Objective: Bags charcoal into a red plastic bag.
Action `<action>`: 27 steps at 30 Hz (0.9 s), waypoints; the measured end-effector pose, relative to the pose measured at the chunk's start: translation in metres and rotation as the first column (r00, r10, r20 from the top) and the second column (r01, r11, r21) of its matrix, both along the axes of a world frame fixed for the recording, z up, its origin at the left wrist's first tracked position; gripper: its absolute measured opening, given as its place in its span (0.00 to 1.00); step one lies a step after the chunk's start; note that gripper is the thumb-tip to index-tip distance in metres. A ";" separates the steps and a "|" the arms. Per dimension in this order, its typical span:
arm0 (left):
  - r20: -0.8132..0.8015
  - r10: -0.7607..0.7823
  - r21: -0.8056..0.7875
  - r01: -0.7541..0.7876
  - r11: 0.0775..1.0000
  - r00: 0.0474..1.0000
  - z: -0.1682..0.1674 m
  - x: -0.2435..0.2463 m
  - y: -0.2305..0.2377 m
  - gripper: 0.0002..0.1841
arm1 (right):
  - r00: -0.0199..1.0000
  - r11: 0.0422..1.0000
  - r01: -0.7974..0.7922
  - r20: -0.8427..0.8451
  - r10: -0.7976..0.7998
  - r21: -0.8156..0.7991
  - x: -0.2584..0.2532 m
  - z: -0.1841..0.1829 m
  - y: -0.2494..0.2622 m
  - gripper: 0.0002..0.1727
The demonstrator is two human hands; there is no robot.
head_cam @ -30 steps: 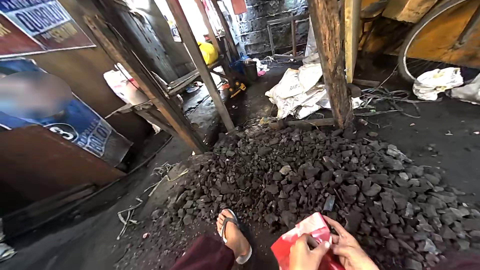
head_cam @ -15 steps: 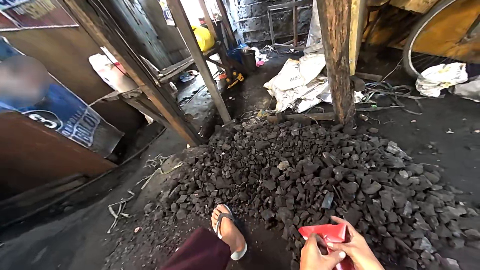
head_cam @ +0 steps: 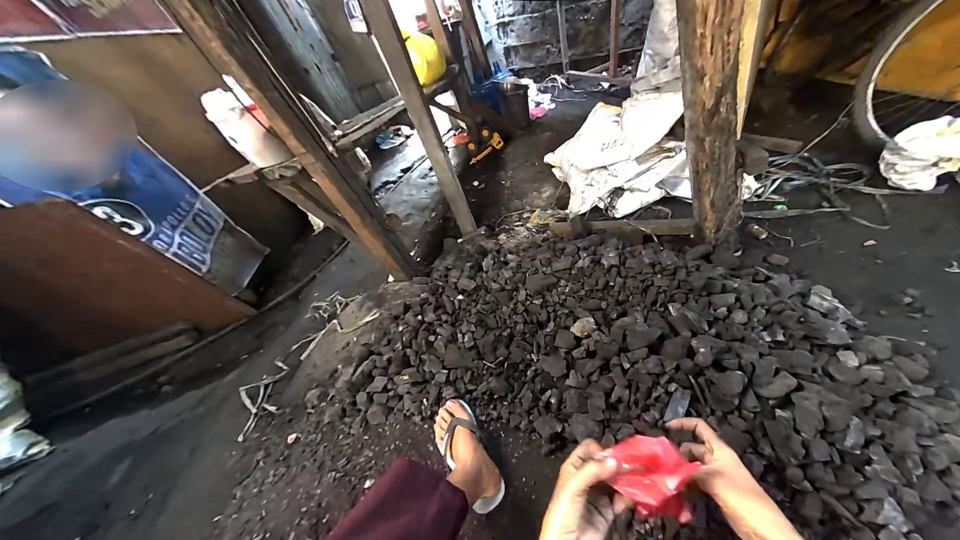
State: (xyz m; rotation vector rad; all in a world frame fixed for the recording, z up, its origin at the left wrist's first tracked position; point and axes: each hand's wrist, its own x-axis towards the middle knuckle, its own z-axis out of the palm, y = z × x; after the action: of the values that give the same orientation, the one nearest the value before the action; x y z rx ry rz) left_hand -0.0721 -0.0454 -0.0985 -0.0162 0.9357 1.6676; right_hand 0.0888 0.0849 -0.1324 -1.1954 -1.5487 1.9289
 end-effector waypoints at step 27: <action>-0.465 -0.204 -0.652 -0.177 0.737 0.862 -0.118 -0.058 0.086 0.33 | 0.642 0.539 -0.606 0.760 -0.103 0.585 -0.091 -0.085 0.113 0.36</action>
State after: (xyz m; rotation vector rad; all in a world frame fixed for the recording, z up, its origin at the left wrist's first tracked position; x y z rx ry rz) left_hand -0.1301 0.0403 -0.2167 -0.0625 1.9294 1.2306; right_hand -0.0026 0.1975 -0.2177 -1.3260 -2.7626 0.4789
